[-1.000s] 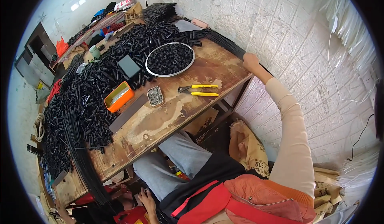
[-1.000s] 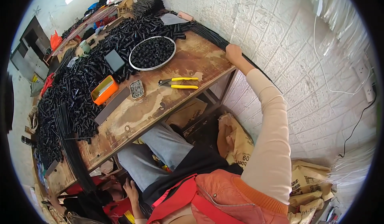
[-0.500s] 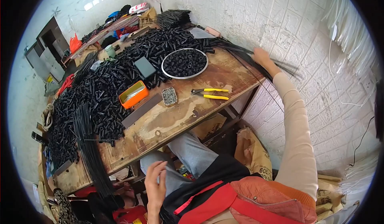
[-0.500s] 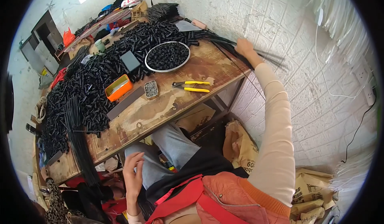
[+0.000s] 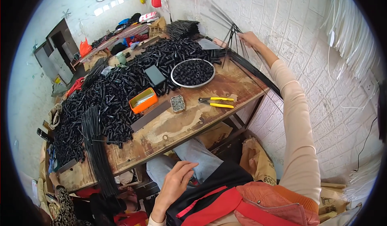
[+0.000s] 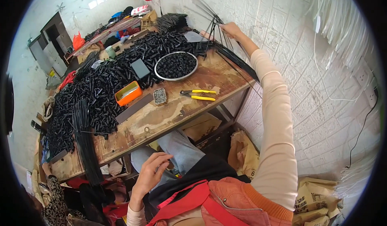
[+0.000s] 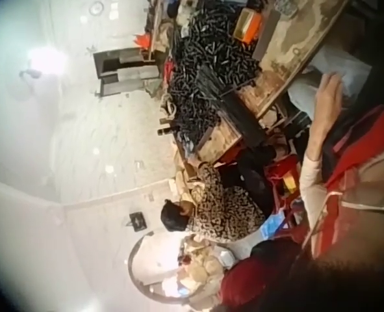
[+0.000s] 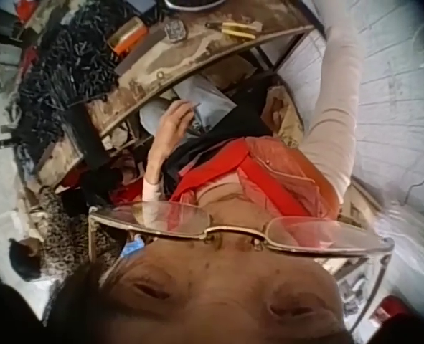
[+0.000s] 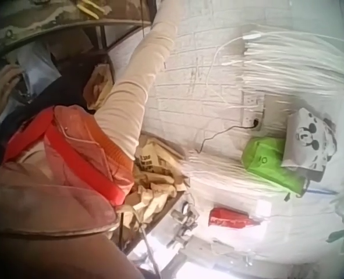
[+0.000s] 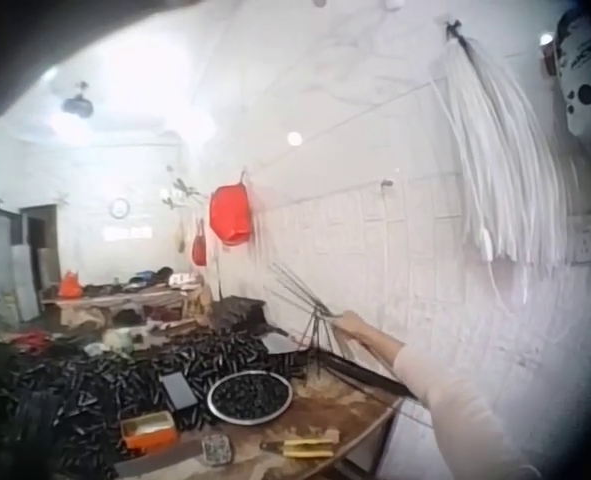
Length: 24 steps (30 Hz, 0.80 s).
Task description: Assembling and trimming black plastic components at a factory workbench using pliers.
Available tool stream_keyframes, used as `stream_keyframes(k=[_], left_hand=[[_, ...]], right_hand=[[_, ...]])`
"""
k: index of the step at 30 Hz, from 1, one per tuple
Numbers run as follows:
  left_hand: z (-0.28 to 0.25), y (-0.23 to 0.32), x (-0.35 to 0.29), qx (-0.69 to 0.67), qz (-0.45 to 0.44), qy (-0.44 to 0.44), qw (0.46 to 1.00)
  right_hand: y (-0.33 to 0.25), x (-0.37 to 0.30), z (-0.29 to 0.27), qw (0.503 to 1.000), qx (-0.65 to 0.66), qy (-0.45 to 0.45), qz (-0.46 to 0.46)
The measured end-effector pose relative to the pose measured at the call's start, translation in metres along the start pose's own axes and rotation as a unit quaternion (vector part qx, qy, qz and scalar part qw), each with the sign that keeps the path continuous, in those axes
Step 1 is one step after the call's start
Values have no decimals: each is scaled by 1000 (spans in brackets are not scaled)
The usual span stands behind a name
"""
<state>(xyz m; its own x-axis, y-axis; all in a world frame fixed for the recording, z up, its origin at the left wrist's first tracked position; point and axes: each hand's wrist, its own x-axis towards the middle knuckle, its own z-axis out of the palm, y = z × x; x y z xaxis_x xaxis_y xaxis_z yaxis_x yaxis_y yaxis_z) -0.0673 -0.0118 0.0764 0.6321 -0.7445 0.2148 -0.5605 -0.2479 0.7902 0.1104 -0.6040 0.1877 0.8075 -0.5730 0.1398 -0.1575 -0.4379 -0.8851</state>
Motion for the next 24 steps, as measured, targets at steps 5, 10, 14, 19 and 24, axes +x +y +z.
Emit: stream_keyframes(k=[5,10,14,19,24], left_hand=[[-19,14,13,-5,43,-40,998],[-52,-2,61,-139,39,127,981],[-65,16,102,-252,0,199,947],[-71,38,56,-344,-107,306,881],[-93,6,4,-374,-103,346,854]], right_hand=[[-87,-25,53,869,333,-358,73],[-159,-157,173,871,410,-270,-28],[-189,-245,241,818,481,-314,-39],[-199,-257,274,820,241,-471,-217],[-210,-230,267,856,78,-355,-367]])
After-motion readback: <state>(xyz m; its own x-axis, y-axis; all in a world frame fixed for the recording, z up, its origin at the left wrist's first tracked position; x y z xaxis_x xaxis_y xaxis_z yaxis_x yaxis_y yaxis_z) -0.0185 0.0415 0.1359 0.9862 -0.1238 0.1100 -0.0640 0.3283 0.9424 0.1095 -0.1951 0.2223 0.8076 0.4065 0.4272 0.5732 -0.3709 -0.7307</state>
